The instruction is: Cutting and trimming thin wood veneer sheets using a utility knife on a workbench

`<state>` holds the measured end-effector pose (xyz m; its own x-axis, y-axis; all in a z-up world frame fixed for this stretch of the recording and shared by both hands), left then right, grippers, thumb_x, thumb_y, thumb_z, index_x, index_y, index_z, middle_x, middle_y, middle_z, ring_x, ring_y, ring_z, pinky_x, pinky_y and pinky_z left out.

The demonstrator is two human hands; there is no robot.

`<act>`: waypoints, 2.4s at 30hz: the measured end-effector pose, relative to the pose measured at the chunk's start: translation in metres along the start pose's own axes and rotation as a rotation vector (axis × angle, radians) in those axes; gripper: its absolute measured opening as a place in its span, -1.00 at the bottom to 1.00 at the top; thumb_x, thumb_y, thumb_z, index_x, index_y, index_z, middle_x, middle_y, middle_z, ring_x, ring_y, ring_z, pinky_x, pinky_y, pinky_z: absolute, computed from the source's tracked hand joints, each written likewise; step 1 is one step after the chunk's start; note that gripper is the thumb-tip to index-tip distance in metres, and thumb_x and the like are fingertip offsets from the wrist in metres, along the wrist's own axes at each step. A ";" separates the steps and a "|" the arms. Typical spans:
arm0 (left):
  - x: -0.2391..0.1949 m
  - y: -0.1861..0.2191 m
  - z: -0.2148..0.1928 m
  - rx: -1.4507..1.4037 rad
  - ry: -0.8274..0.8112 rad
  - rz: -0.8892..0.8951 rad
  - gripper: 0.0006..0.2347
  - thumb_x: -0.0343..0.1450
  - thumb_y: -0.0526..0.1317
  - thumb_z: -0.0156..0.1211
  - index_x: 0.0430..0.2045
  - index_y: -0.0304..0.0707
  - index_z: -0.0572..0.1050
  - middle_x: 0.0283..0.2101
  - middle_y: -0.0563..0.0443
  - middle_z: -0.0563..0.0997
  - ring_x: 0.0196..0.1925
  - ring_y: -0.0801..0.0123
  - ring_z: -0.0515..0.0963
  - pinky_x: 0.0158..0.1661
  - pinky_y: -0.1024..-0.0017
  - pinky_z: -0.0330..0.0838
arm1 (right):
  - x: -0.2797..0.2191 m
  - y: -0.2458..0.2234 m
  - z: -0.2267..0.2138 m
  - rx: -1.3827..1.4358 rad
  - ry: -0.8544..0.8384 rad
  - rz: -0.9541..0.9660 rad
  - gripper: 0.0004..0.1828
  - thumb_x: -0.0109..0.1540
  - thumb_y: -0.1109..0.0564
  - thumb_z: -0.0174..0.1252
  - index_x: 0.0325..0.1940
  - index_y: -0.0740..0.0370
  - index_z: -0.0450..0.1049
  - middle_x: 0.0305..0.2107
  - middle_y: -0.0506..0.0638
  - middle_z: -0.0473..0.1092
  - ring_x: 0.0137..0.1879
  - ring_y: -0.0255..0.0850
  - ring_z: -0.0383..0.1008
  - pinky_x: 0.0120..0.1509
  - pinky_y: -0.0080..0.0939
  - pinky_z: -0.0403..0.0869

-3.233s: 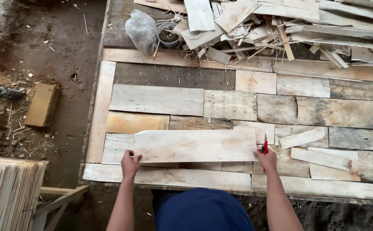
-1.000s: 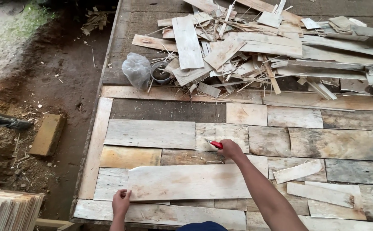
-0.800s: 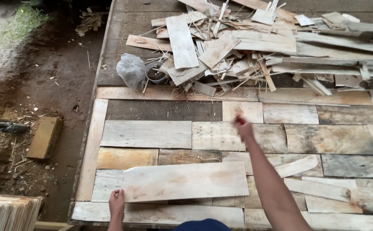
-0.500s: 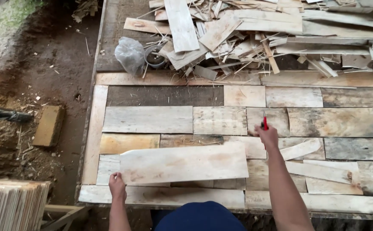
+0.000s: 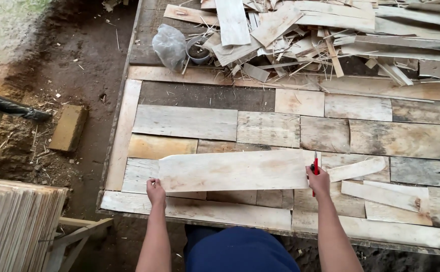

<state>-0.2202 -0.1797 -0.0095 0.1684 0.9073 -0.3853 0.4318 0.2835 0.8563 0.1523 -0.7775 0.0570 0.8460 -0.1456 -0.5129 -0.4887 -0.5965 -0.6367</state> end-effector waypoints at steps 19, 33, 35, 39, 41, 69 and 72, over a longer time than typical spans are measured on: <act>-0.159 0.084 0.155 1.049 -0.307 0.982 -0.57 0.39 -0.19 0.26 0.20 0.19 0.45 0.34 0.03 0.36 0.36 0.14 0.39 0.11 0.11 0.47 | -0.115 -0.104 0.153 -0.165 -0.375 -0.203 -0.51 0.36 -0.11 0.02 0.08 0.41 0.42 -0.40 0.35 0.50 -0.50 0.04 0.58 -0.45 -0.03 0.58; -0.181 0.070 0.192 1.342 -0.791 0.612 -0.38 0.52 -0.02 0.10 0.49 0.40 -0.06 0.61 0.24 -0.33 0.62 0.06 -0.36 0.35 -0.45 -0.14 | -0.190 -0.157 0.224 -0.589 -0.435 -0.271 -0.37 0.42 -0.20 -0.27 0.13 0.45 0.36 -0.14 0.43 0.49 0.03 0.37 0.58 0.08 0.26 0.56; -0.181 0.066 0.190 1.360 -0.822 0.607 -0.35 0.52 -0.02 0.10 0.50 0.39 -0.10 0.60 0.25 -0.38 0.62 0.04 -0.39 0.36 -0.46 -0.14 | -0.162 -0.129 0.244 -0.559 -0.435 -0.271 -0.39 0.42 -0.18 -0.27 0.10 0.46 0.37 -0.20 0.41 0.50 -0.09 0.30 0.61 0.03 0.23 0.58; -0.177 0.066 0.192 1.362 -0.873 0.584 -0.28 0.49 -0.03 0.17 0.51 0.37 -0.16 0.60 0.24 -0.44 0.61 0.01 -0.44 0.36 -0.46 -0.15 | -0.157 -0.126 0.249 -0.537 -0.428 -0.267 -0.38 0.44 -0.15 -0.30 0.12 0.49 0.37 -0.18 0.46 0.50 -0.05 0.36 0.60 0.00 0.25 0.57; -0.172 0.070 0.195 1.364 -0.892 0.576 -0.23 0.46 -0.02 0.23 0.51 0.38 -0.18 0.59 0.25 -0.46 0.61 0.02 -0.46 0.36 -0.47 -0.17 | -0.152 -0.129 0.254 -0.538 -0.422 -0.270 -0.38 0.44 -0.15 -0.29 0.12 0.50 0.37 -0.17 0.46 0.50 -0.04 0.36 0.60 0.00 0.26 0.57; -0.177 0.069 0.190 1.284 -0.869 0.565 -0.13 0.29 -0.07 0.46 0.48 -0.03 0.00 0.60 0.24 -0.39 0.61 0.02 -0.42 0.35 -0.53 -0.15 | -0.152 -0.128 0.261 -0.605 -0.392 -0.187 -0.41 0.40 -0.11 -0.24 0.14 0.51 0.35 -0.08 0.45 0.49 0.09 0.36 0.56 0.07 0.28 0.56; -0.177 0.068 0.190 1.268 -0.863 0.564 -0.14 0.30 -0.07 0.46 0.48 -0.01 0.00 0.60 0.25 -0.40 0.61 0.03 -0.44 0.35 -0.53 -0.16 | -0.147 -0.122 0.267 -0.600 -0.404 -0.180 -0.43 0.40 -0.08 -0.26 0.14 0.51 0.34 -0.09 0.43 0.50 0.06 0.34 0.57 0.08 0.26 0.56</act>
<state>-0.0526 -0.3796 0.0511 0.7768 0.2455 -0.5800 0.4840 -0.8219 0.3004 0.0309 -0.4722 0.0564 0.7010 0.2280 -0.6757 -0.0517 -0.9288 -0.3670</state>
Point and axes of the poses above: each hand's wrist, its own x-axis towards the middle knuckle, its own z-axis out of the palm, y = z × x, the point moved 7 cm from there along x, towards the middle knuckle
